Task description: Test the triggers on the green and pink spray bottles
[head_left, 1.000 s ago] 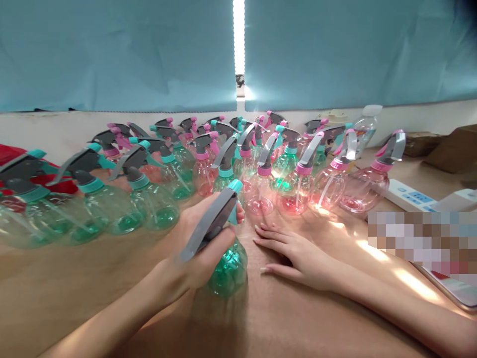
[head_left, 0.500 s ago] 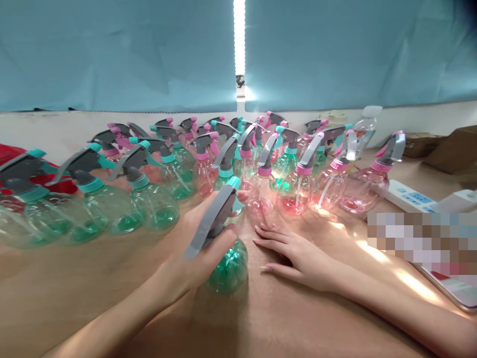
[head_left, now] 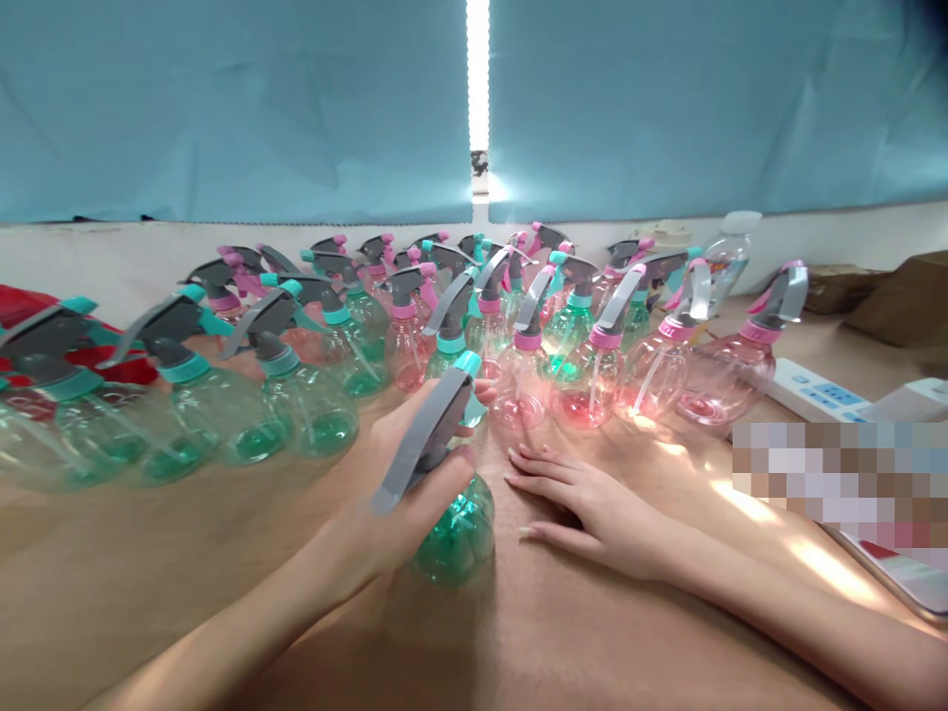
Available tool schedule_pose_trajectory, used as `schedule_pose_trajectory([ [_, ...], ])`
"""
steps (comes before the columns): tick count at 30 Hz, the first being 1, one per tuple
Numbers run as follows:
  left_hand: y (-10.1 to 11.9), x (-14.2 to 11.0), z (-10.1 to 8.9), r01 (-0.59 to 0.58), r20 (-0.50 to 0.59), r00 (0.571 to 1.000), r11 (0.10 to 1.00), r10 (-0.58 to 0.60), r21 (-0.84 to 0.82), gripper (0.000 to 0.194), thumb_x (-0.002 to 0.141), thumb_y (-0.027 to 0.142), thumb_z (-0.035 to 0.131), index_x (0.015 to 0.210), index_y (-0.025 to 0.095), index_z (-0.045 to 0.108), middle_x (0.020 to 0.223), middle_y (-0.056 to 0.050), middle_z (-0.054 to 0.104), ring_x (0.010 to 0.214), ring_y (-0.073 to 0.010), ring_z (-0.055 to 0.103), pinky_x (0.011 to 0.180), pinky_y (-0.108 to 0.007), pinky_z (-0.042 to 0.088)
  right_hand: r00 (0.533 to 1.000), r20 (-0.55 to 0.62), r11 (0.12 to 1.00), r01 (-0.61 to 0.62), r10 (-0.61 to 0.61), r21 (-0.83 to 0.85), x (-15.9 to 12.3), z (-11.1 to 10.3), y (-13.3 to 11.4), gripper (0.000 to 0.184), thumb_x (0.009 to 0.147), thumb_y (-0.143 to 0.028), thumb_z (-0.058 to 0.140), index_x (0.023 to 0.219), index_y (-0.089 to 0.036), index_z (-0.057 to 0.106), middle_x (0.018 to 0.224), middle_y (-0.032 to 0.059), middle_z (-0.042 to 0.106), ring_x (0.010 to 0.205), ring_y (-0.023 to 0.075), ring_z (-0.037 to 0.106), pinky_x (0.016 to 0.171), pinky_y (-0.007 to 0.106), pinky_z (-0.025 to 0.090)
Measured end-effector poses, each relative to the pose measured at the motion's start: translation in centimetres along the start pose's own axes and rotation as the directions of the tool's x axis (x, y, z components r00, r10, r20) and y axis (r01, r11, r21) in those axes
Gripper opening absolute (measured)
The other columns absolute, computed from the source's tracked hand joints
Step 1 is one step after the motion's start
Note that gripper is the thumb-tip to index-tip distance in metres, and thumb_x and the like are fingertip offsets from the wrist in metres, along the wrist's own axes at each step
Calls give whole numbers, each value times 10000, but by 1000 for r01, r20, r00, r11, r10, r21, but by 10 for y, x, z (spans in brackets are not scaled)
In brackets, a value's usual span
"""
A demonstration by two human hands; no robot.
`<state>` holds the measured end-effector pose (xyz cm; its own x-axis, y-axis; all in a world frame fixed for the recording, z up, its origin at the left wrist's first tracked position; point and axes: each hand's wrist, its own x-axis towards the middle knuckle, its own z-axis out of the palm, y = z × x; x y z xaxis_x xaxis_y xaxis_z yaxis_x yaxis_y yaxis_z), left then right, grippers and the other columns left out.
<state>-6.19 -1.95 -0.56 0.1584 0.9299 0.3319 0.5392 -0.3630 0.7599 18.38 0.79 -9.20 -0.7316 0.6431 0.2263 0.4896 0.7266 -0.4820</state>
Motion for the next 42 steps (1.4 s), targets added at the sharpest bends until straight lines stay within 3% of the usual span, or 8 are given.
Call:
schedule_pose_trajectory([
  [10, 9, 5, -1, -55, 56, 997, 997, 58, -51, 99, 880, 241, 530, 968, 235, 575, 820, 14, 560, 725, -160, 561, 747, -300, 485, 1000, 15, 1000, -20, 20, 8, 0, -1, -1, 568, 954, -520, 516, 1403, -173, 520, 1489, 127, 462, 1396, 289, 396, 1143, 509, 350],
  [17, -5, -1, 0, 16, 5, 1000, 1000, -16, -15, 97, 890, 298, 570, 846, 215, 549, 778, 20, 504, 683, -141, 506, 736, -305, 479, 1000, -1, 999, -19, 19, 27, 0, -1, -1, 541, 956, -505, 522, 1409, -208, 519, 1487, 112, 470, 1388, 293, 408, 1140, 507, 355],
  [25, 2, 1, -1, -31, 20, 999, 999, 31, -7, 82, 890, 273, 554, 843, 221, 512, 757, 27, 469, 648, -133, 468, 635, -270, 437, 1000, 0, 999, -30, 30, 30, 0, 0, -1, 556, 943, -518, 540, 1409, -215, 519, 1490, 110, 466, 1390, 297, 405, 1142, 510, 350],
  [33, 4, 2, 1, -36, 5, 999, 999, 36, -17, 46, 863, 252, 544, 839, 219, 521, 769, 20, 508, 685, -143, 525, 679, -283, 484, 1000, 18, 1000, -21, 21, 0, 1, -1, -2, 571, 963, -521, 495, 1400, -155, 523, 1492, 129, 459, 1395, 284, 398, 1147, 490, 348],
  [42, 6, 4, 0, -39, 7, 999, 999, 39, -4, 62, 858, 266, 548, 829, 217, 525, 755, 19, 533, 694, -151, 576, 700, -300, 510, 999, 11, 999, -31, 31, 18, 0, 0, 0, 563, 946, -517, 532, 1408, -195, 519, 1495, 115, 458, 1397, 293, 394, 1145, 509, 346],
])
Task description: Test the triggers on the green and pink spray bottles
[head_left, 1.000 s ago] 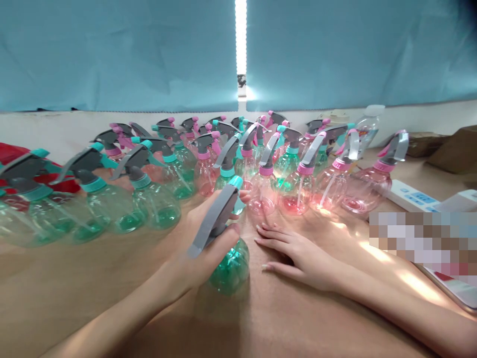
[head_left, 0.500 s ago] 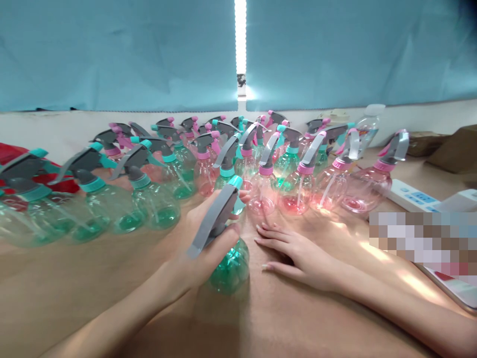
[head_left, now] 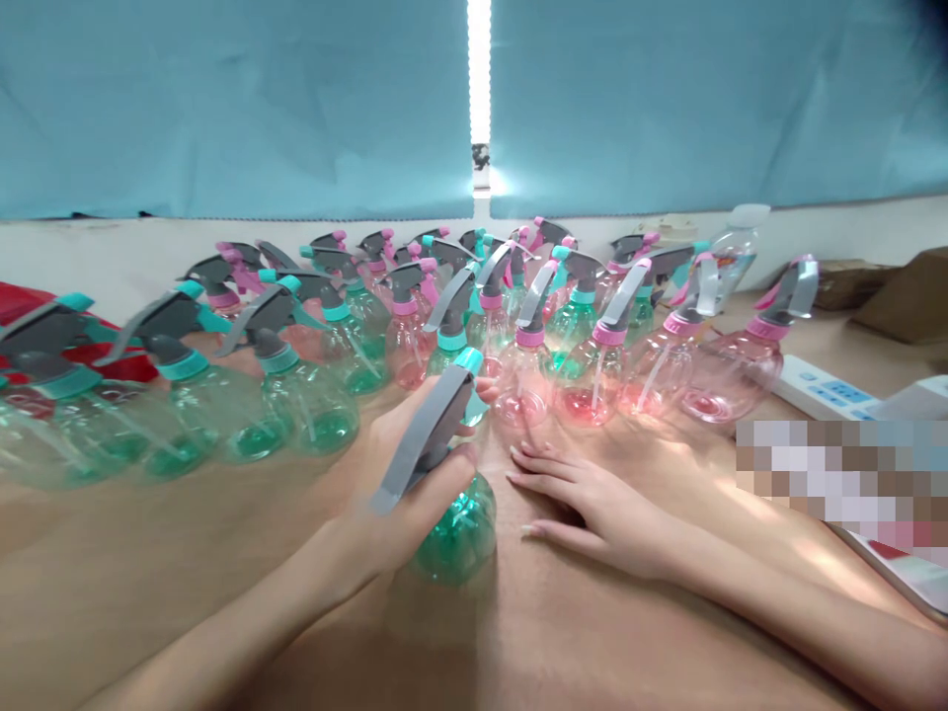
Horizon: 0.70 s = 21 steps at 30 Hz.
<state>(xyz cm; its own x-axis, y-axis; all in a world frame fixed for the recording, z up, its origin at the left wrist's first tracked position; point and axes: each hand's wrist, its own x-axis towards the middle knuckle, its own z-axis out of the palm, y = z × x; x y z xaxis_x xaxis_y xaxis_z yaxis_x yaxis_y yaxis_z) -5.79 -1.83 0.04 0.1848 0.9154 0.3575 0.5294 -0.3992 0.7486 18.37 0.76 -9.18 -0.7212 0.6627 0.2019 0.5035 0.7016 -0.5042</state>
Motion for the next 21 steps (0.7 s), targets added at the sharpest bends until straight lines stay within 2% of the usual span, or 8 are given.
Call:
schedule_pose_trajectory([
  [3, 3, 1, 1, -22, -2, 1000, 999, 22, -25, 28, 844, 242, 535, 844, 217, 547, 804, 6, 602, 795, -178, 635, 744, -305, 519, 1000, -8, 1000, -2, 2, 4, 0, 0, 0, 555, 947, -515, 532, 1406, -203, 521, 1494, 111, 461, 1395, 291, 397, 1146, 504, 347],
  [6, 8, 3, 2, -34, -2, 999, 997, 34, -74, 156, 800, 184, 519, 934, 221, 590, 903, 0, 661, 872, -184, 657, 764, -292, 514, 1000, 2, 1000, 4, -4, -8, 0, 0, 0, 567, 953, -520, 517, 1408, -181, 518, 1499, 117, 452, 1399, 288, 392, 1150, 496, 343],
  [14, 14, 6, -1, -61, 21, 998, 993, 63, -96, 350, 754, 130, 506, 1077, 236, 590, 1012, 6, 648, 834, -148, 625, 736, -259, 486, 1000, 2, 1000, 13, -13, -10, 0, 0, 1, 565, 955, -518, 515, 1408, -180, 515, 1505, 118, 442, 1403, 282, 387, 1148, 496, 342],
  [17, 14, 6, -2, -70, 25, 997, 994, 72, -80, 304, 745, 139, 507, 1023, 231, 590, 858, 17, 599, 707, -143, 566, 670, -272, 465, 1000, -2, 1000, 15, -15, 0, 0, -1, 0, 561, 951, -513, 526, 1406, -185, 519, 1499, 123, 449, 1399, 287, 391, 1142, 501, 349],
  [21, 10, 4, -2, -26, 57, 998, 994, 33, -108, 147, 779, 164, 511, 892, 236, 572, 682, 38, 478, 578, -136, 459, 541, -274, 366, 1000, -10, 1000, 18, -18, 16, 0, -1, -1, 540, 952, -498, 533, 1405, -205, 522, 1492, 123, 460, 1396, 290, 396, 1138, 510, 351],
])
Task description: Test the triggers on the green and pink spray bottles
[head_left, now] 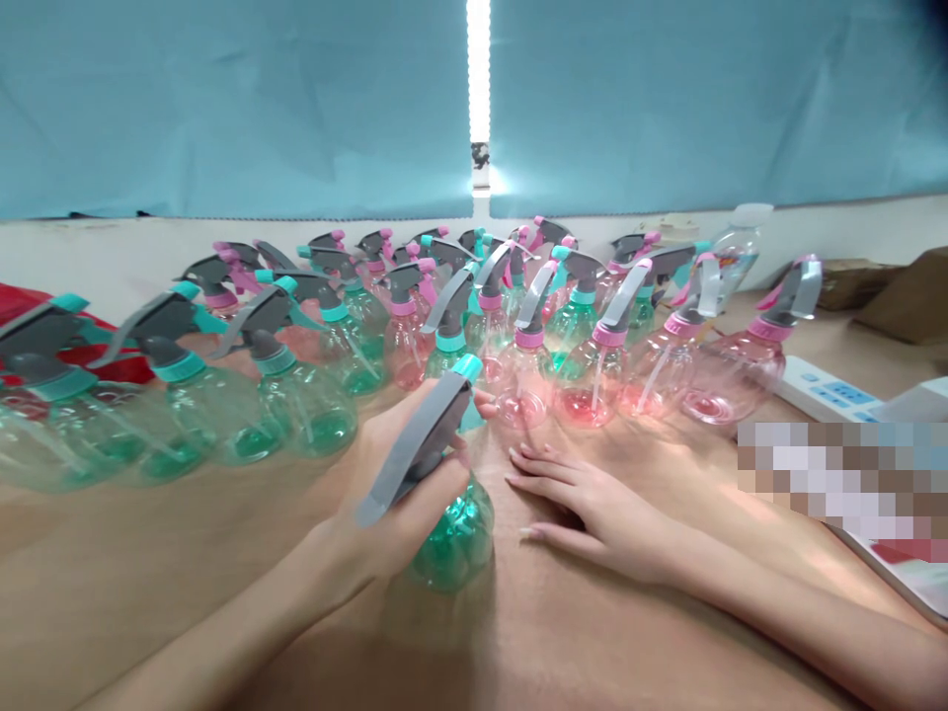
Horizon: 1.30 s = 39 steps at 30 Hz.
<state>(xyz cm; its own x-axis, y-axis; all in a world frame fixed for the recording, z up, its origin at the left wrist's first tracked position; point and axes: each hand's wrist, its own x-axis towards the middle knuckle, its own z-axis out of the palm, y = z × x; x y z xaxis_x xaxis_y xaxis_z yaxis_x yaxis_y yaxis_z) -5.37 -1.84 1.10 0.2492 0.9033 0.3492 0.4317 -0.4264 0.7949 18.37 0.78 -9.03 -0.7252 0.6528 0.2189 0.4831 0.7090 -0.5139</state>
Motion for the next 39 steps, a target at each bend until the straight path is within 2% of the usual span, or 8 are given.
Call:
schedule_pose_trajectory([
  [5, 2, 2, -1, -11, 1, 1000, 1000, 11, 6, 189, 768, 207, 508, 939, 245, 578, 683, 38, 511, 529, -137, 437, 530, -292, 353, 1000, -3, 1000, -2, 2, 10, 0, 0, 0, 544, 949, -496, 540, 1419, -224, 504, 1495, 113, 458, 1398, 289, 394, 1143, 512, 340],
  [8, 7, 5, -2, -20, 8, 1000, 998, 19, 63, 117, 767, 218, 500, 865, 235, 561, 752, 19, 560, 544, -135, 451, 536, -293, 367, 1000, 8, 1000, -5, 5, 0, 0, 0, 0, 558, 950, -507, 535, 1421, -211, 503, 1504, 112, 445, 1401, 286, 389, 1151, 502, 332],
  [13, 7, 5, -3, -45, -5, 999, 997, 46, 68, 84, 761, 201, 494, 818, 223, 552, 747, 15, 541, 570, -133, 454, 542, -284, 373, 1000, 15, 1000, -10, 10, -13, 0, -1, -1, 566, 952, -516, 524, 1418, -195, 506, 1504, 117, 444, 1401, 282, 389, 1150, 491, 337],
  [17, 3, 3, -1, -39, -12, 999, 995, 40, 88, 249, 778, 189, 504, 1008, 235, 587, 714, 25, 484, 587, -146, 422, 585, -294, 395, 1000, 11, 1000, -5, 5, -9, 0, -1, 0, 552, 954, -503, 528, 1418, -204, 506, 1505, 112, 442, 1400, 280, 392, 1146, 496, 341],
  [22, -3, 1, 4, -23, -46, 999, 997, 27, 76, 398, 877, 174, 497, 1259, 275, 539, 939, -4, 574, 738, -163, 515, 751, -326, 455, 1000, 10, 1000, -8, 8, 2, -1, -1, 0, 550, 948, -499, 540, 1412, -203, 514, 1498, 120, 451, 1396, 291, 397, 1140, 510, 346],
  [27, -5, -2, 5, 0, -50, 999, 1000, 1, 20, 452, 870, 144, 528, 1302, 279, 538, 1057, -10, 643, 804, -167, 589, 752, -310, 484, 1000, -9, 1000, -1, 1, 19, -1, 0, 0, 526, 943, -488, 555, 1402, -233, 526, 1491, 110, 463, 1389, 294, 407, 1134, 514, 353],
  [35, -10, -5, 5, 44, -77, 996, 999, -42, 29, 410, 917, 253, 540, 1326, 268, 533, 1039, -25, 733, 917, -203, 682, 987, -403, 460, 1000, 13, 1000, -7, 7, 8, 0, -2, 0, 547, 951, -499, 532, 1411, -203, 514, 1497, 118, 452, 1396, 289, 397, 1142, 508, 342],
  [39, -10, -3, 5, 47, -57, 997, 999, -46, 14, 426, 918, 197, 516, 1338, 272, 521, 1071, -21, 727, 985, -201, 670, 947, -368, 486, 1000, 2, 1000, -1, 1, 16, 0, -2, 0, 540, 951, -495, 536, 1413, -217, 512, 1498, 112, 451, 1394, 287, 400, 1141, 505, 345],
])
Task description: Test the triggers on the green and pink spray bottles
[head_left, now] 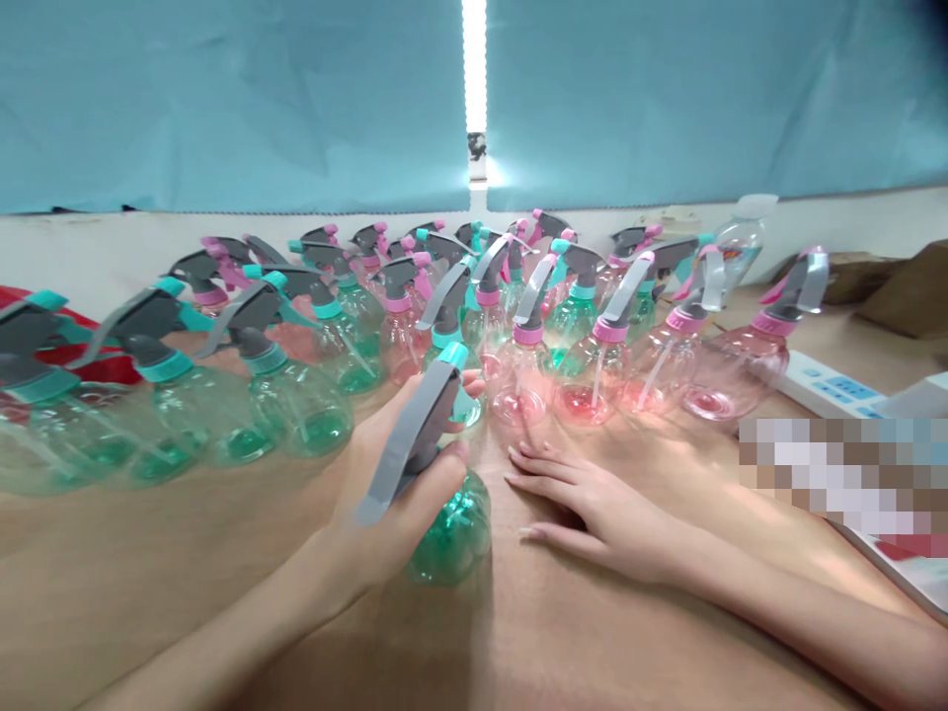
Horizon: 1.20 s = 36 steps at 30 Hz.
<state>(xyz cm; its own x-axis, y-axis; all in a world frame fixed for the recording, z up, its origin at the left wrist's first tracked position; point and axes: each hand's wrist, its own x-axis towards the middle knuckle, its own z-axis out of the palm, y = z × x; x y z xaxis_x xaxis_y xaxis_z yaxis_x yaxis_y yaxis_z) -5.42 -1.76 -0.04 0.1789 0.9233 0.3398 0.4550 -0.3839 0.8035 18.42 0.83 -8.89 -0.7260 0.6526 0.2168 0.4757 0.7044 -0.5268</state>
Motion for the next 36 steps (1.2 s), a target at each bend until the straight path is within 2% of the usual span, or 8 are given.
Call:
schedule_pose_trajectory([
  [5, 4, 2, 0, -55, 0, 998, 998, 55, -4, 456, 872, 142, 534, 1305, 285, 546, 1265, -19, 646, 1085, -202, 627, 931, -337, 504, 1000, -12, 1000, 1, -1, 6, -1, 1, 0, 535, 946, -493, 546, 1411, -230, 516, 1492, 109, 461, 1388, 291, 409, 1139, 504, 352],
  [10, 7, 4, -1, -23, 37, 999, 1000, 23, -13, 446, 878, 143, 515, 1303, 273, 543, 1131, -14, 710, 1043, -205, 646, 928, -352, 508, 1000, -9, 1000, -5, 5, -3, 0, 1, -1, 529, 952, -497, 533, 1406, -226, 520, 1487, 108, 470, 1392, 284, 405, 1142, 499, 349],
  [14, 7, 5, 0, -37, 19, 999, 999, 38, -26, 445, 863, 129, 512, 1286, 256, 557, 1118, -19, 711, 1003, -202, 656, 903, -348, 512, 1000, 8, 1000, -6, 6, -12, 1, 0, -2, 547, 955, -511, 520, 1398, -191, 526, 1488, 119, 466, 1390, 281, 407, 1141, 494, 353],
  [20, 6, 2, 0, -30, 0, 1000, 1000, 30, -4, 473, 848, 140, 527, 1301, 272, 551, 1118, -6, 672, 775, -146, 644, 758, -291, 530, 1000, 16, 999, -10, 10, -30, 1, -1, -2, 548, 957, -519, 509, 1400, -196, 525, 1495, 117, 457, 1397, 277, 397, 1144, 492, 348],
  [23, 5, 1, 0, -46, -15, 999, 999, 46, 0, 435, 853, 146, 527, 1271, 257, 572, 1061, -4, 683, 846, -162, 645, 821, -298, 525, 1000, 28, 999, -10, 11, -37, 1, -1, -2, 555, 964, -518, 497, 1405, -182, 517, 1500, 119, 449, 1400, 273, 393, 1147, 488, 344],
  [26, 3, 1, 0, -31, -22, 999, 999, 32, 23, 410, 871, 150, 528, 1265, 251, 573, 961, 3, 686, 806, -156, 640, 787, -289, 530, 1000, 23, 1000, -15, 15, -23, 1, -1, -2, 560, 960, -514, 509, 1409, -181, 513, 1498, 121, 451, 1399, 280, 393, 1150, 497, 338],
  [30, 3, 2, 0, -64, -15, 998, 998, 65, 15, 412, 874, 132, 523, 1259, 270, 565, 1051, 7, 663, 914, -155, 642, 812, -265, 523, 999, 33, 1000, -22, 23, -20, 1, -1, -2, 582, 949, -527, 522, 1415, -179, 508, 1507, 122, 439, 1408, 286, 377, 1156, 496, 326],
  [36, 5, 2, 1, -106, -13, 994, 994, 106, 18, 343, 902, 156, 493, 1217, 275, 564, 1073, 22, 640, 832, -120, 622, 734, -225, 506, 998, 48, 999, -29, 30, -26, 1, -2, -3, 588, 948, -532, 520, 1412, -171, 514, 1498, 126, 451, 1399, 289, 391, 1153, 493, 333],
])
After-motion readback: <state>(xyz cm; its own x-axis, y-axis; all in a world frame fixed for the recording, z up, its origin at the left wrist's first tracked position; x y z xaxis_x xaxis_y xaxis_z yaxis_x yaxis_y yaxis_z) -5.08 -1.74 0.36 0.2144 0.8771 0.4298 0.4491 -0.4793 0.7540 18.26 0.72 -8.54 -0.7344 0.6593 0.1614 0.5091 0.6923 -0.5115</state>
